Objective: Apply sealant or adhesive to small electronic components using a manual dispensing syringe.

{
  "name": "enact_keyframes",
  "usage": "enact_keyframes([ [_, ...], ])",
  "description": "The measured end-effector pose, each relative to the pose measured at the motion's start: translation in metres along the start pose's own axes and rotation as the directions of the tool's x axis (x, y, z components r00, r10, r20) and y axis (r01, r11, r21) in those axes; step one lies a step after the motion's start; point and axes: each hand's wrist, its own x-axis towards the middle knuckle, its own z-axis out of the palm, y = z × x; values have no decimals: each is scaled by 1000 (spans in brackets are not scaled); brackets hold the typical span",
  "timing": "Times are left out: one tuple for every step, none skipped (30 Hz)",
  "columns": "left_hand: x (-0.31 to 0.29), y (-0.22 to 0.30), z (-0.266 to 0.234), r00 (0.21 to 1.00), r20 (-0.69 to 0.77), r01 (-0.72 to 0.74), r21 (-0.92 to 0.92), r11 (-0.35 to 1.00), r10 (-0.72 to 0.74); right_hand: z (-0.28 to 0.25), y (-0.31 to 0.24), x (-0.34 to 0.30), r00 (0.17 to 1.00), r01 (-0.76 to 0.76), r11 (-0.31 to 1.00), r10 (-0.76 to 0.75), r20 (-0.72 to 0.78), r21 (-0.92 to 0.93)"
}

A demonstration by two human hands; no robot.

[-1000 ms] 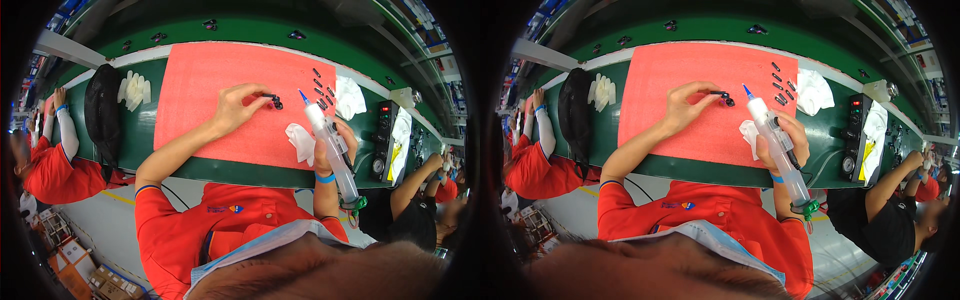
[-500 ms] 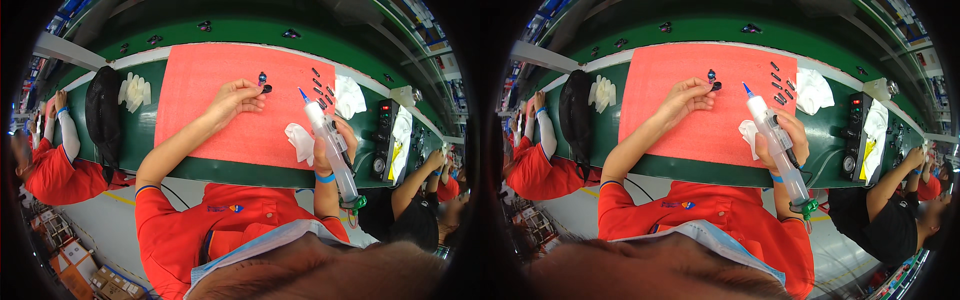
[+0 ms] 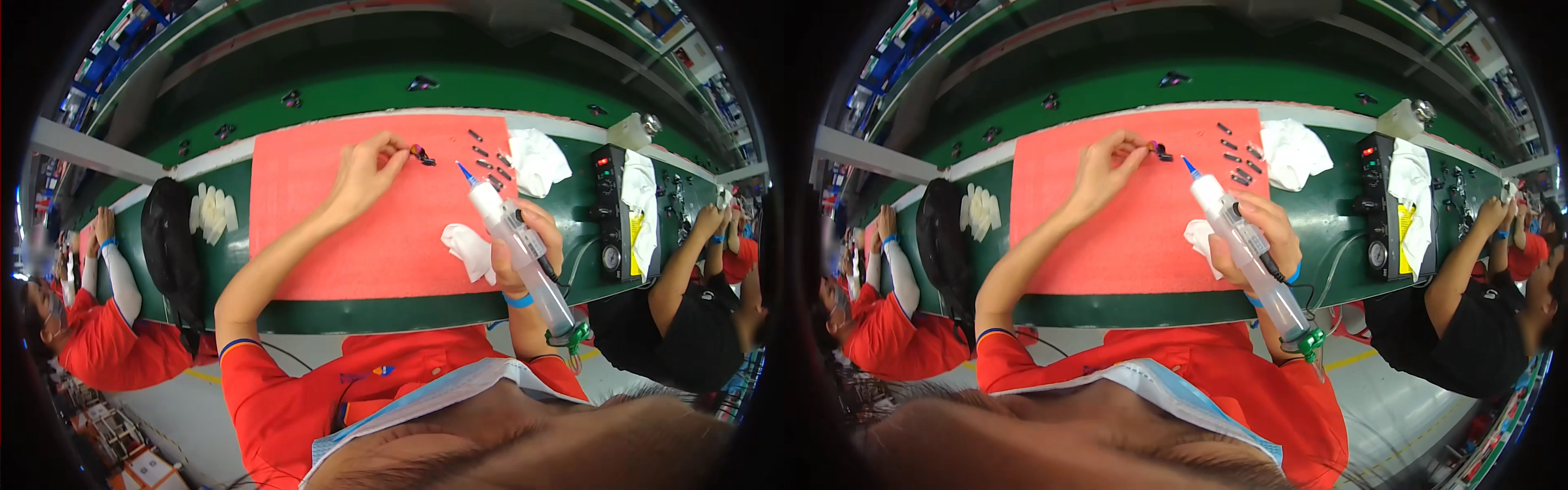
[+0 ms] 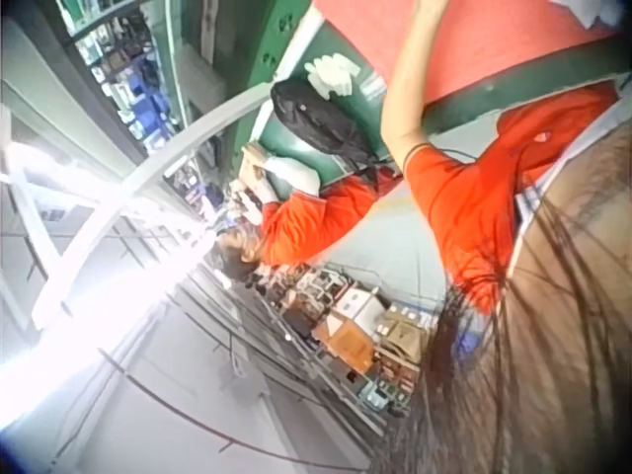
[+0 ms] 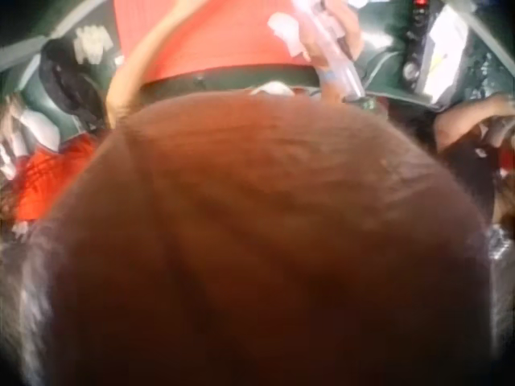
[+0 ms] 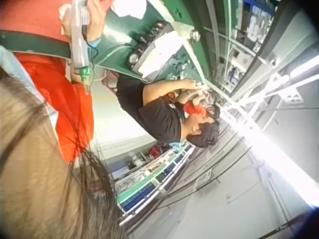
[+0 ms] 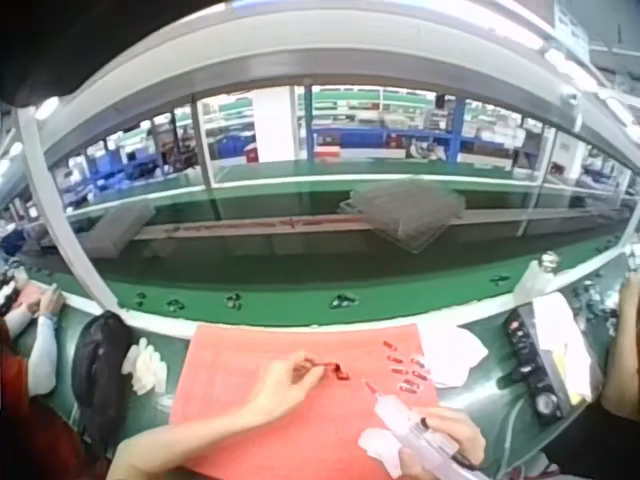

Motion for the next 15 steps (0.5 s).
enact_keyframes([
  [15,-2,4,1000,-1,-23,2,1000,23,-2,-1,0,1000,7,1000,-6,-25,8],
  [34,-6,11,993,-50,-103,55,993,106,-4,-1,1,999,23,1000,-23,-38,-3],
  [51,-12,17,978,-96,-175,113,978,186,-4,-2,0,999,10,1000,-11,-32,-15],
  [66,-18,21,974,-95,-195,115,974,206,-5,-3,0,1000,-3,1000,3,-26,-28],
  [82,-26,29,961,-138,-222,132,966,239,-5,-3,0,1000,-20,999,19,-21,-48],
  [97,-30,36,945,-179,-249,150,957,274,-5,-4,1,999,-10,998,7,-35,-64],
  [107,-34,44,926,-220,-275,166,947,307,-4,-4,1,999,-12,998,10,-32,-62],
  [116,-35,52,921,-210,-299,157,941,328,-3,-4,2,999,-17,998,15,-31,-65],
  [124,-37,56,928,-181,-295,169,940,324,-4,-4,3,999,-23,997,21,-30,-67],
  [130,-38,57,935,-151,-292,183,939,320,-5,-3,4,999,-19,996,15,-46,-87],
  [137,-39,58,942,-121,-286,198,937,313,-6,-3,4,999,-21,997,17,-50,-74],
  [142,-41,59,938,-109,-305,192,933,330,-6,-3,5,998,-23,998,20,-52,-58],
  [145,-42,60,931,-122,-301,277,913,344,-6,-3,4,998,-29,999,27,-54,-42],
  [146,-44,60,924,-135,-290,362,886,358,-6,-2,5,997,-32,998,28,-69,-56],
  [145,-42,60,917,-145,-275,443,853,372,-8,-3,5,998,-35,998,32,-63,-42],
])
